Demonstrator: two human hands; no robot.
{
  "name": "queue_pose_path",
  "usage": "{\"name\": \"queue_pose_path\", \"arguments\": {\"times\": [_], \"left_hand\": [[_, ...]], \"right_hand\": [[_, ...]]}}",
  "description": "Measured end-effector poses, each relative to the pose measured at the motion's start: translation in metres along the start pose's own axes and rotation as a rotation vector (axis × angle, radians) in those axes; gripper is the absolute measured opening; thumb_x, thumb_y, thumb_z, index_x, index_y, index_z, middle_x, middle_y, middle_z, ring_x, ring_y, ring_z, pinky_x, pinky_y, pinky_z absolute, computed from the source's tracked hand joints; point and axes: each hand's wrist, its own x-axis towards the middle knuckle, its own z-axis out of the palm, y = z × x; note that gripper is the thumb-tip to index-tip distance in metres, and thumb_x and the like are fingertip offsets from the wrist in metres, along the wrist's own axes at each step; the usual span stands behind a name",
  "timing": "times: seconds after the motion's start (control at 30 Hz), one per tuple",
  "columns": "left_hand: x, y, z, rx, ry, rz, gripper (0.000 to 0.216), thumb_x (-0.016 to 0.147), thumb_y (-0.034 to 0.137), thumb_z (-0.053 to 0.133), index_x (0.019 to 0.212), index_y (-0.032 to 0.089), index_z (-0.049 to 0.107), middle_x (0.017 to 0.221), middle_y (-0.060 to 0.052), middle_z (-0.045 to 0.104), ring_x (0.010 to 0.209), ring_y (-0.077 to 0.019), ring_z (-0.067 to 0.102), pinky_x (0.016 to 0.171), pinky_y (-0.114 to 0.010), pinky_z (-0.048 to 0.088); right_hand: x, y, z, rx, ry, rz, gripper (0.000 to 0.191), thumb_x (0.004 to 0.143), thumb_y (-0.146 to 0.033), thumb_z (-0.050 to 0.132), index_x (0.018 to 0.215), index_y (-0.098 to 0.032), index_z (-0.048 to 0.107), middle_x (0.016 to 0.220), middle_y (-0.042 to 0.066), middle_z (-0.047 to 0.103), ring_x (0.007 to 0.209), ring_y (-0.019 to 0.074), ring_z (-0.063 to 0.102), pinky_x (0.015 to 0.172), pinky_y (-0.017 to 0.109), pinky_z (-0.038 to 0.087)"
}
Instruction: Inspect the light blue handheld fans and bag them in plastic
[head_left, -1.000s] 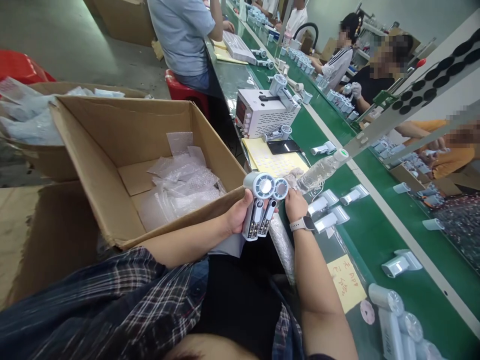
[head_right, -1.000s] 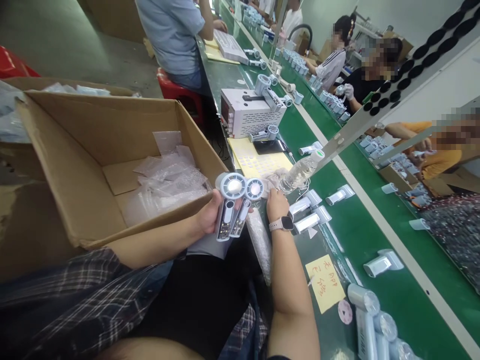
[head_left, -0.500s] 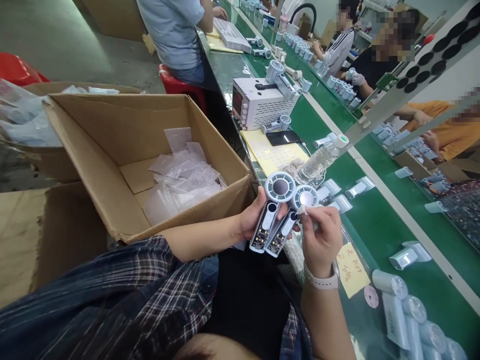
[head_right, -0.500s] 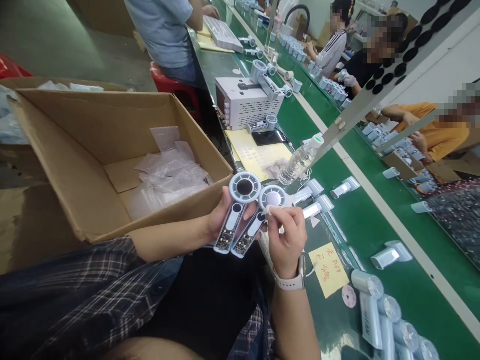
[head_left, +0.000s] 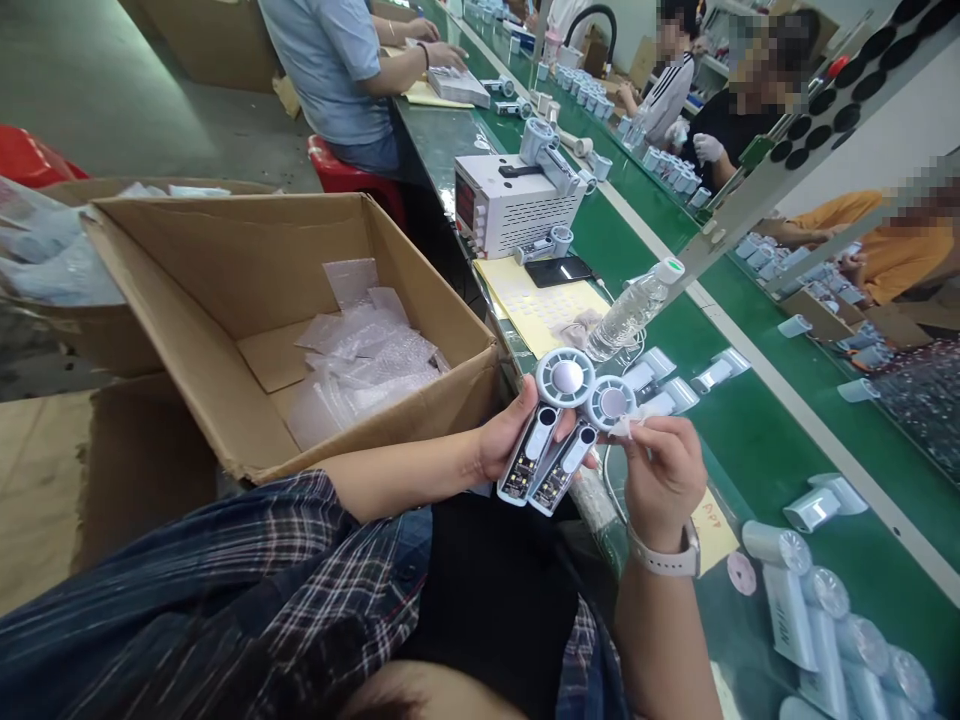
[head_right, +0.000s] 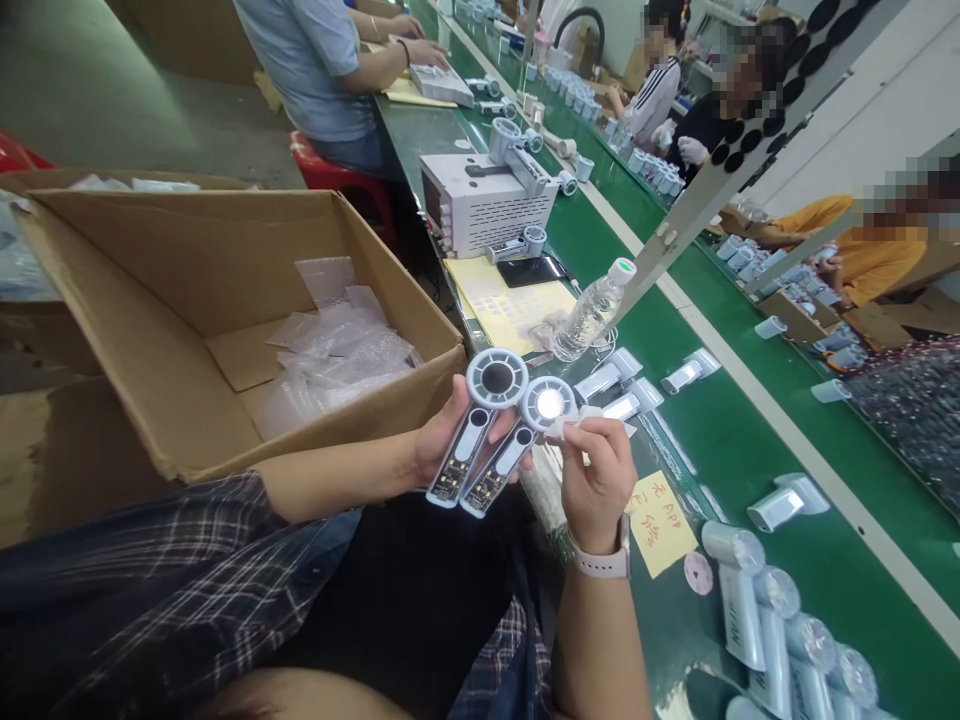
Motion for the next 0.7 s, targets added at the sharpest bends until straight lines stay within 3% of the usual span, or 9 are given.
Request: {"name": "queue_pose_path", "arguments": {"times": [0.23,0.4,0.5,0.6,0.7], "left_hand": [[-0.005,0.012,-0.003,0.024,0.068,0.075,0.073,0.070,0.087,0.063,0.075,0.014,0.061,0.081,-0.010,0.072,0.082,-0.0257,0.074,0.071,-0.035,0.062],[-0.008,0.027,0.002,-0.062,0.100,0.145,0.072,0.075,0.085,0.061,0.072,0.014,0.059,0.091,-0.012,0.073,0.089,-0.0287,0.074,0.072,-0.037,0.060],[-0.006,0.033,0.002,-0.081,0.108,0.153,0.072,0.076,0.085,0.060,0.071,0.013,0.058,0.095,-0.013,0.073,0.090,-0.0282,0.074,0.073,-0.037,0.060],[-0.005,0.036,-0.002,-0.092,0.111,0.137,0.070,0.075,0.083,0.064,0.071,0.013,0.057,0.102,-0.014,0.073,0.088,-0.0250,0.074,0.074,-0.035,0.061],[-0.003,0.038,-0.009,-0.060,0.130,0.128,0.067,0.072,0.079,0.071,0.072,0.013,0.059,0.104,-0.015,0.074,0.089,-0.0257,0.075,0.075,-0.036,0.062]], "right_hand": [[0.006,0.010,0.017,-0.003,-0.056,0.011,0.012,0.095,-0.017,0.064,0.085,-0.024,0.066,0.083,0.001,0.065,0.076,0.0174,0.063,0.068,0.032,0.051],[0.040,0.050,0.032,0.147,0.084,0.318,0.016,0.090,-0.031,0.069,0.080,-0.020,0.062,0.078,0.001,0.061,0.076,0.0177,0.060,0.073,0.034,0.052],[0.059,0.071,0.032,0.233,-0.062,0.515,0.021,0.086,-0.032,0.068,0.103,-0.020,0.063,0.092,0.004,0.067,0.087,0.0189,0.066,0.080,0.037,0.057],[0.065,0.093,0.001,0.133,-0.093,0.572,0.040,0.087,-0.030,0.064,0.125,-0.021,0.056,0.102,0.005,0.069,0.089,0.0200,0.071,0.082,0.040,0.060],[0.059,0.128,-0.067,-0.287,-0.076,0.705,0.036,0.094,-0.030,0.055,0.128,-0.018,0.058,0.099,0.007,0.073,0.079,0.0191,0.074,0.080,0.037,0.060]]}}
